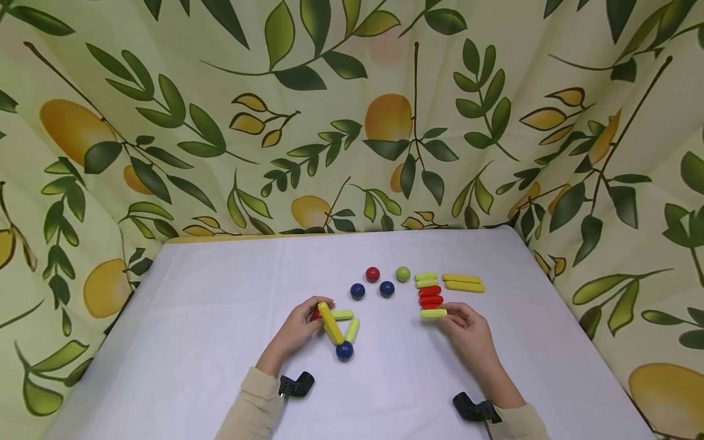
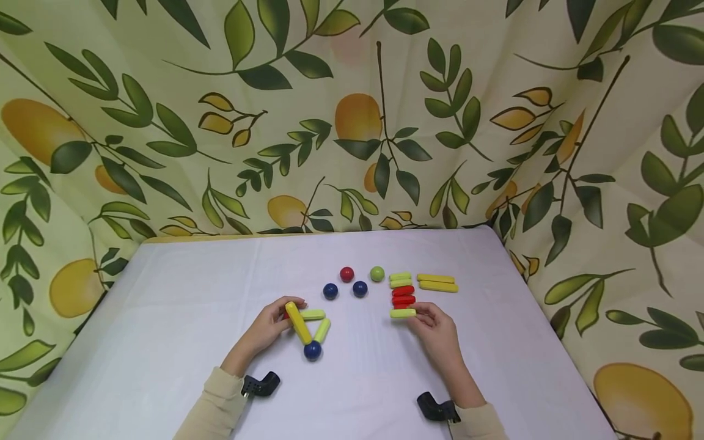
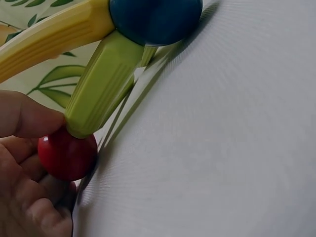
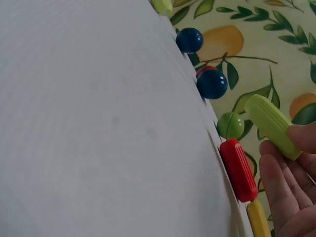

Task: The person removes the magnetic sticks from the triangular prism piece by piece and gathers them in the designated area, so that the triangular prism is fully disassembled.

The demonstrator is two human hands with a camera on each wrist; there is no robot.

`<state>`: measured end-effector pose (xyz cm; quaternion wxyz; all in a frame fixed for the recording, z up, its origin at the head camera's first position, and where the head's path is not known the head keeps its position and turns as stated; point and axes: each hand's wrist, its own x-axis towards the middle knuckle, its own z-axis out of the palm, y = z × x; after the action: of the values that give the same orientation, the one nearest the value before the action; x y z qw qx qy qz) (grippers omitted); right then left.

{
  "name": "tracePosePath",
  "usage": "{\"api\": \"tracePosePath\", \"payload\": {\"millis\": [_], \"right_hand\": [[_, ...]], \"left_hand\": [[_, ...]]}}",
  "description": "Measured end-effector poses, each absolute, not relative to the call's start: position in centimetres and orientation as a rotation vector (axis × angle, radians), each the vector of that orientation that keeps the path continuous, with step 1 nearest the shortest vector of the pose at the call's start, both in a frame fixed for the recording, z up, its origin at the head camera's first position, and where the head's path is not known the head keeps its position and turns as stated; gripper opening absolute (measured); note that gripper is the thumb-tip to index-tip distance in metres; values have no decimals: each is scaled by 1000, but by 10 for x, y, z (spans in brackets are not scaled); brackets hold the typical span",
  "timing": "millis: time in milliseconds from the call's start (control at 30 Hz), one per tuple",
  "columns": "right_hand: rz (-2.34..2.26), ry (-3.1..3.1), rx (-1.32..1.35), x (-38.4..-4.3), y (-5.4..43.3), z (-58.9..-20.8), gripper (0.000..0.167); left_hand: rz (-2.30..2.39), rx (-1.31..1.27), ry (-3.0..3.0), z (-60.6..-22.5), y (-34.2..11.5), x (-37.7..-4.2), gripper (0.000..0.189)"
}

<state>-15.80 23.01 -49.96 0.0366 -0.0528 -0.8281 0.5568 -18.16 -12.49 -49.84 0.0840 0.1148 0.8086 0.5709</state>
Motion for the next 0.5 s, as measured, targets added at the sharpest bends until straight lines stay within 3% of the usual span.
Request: {"api": "tracePosePath", "payload": {"millis": [200,500], "right_hand": [[1492,-2650,-203,-157,236,-508,28],[1132,-2679,-149,-157,236,-518,27]], "left_hand": [[1725,332,2446,-519,-129,-185,38],[1743,349,2448,-518,-126,-185,36]]}}
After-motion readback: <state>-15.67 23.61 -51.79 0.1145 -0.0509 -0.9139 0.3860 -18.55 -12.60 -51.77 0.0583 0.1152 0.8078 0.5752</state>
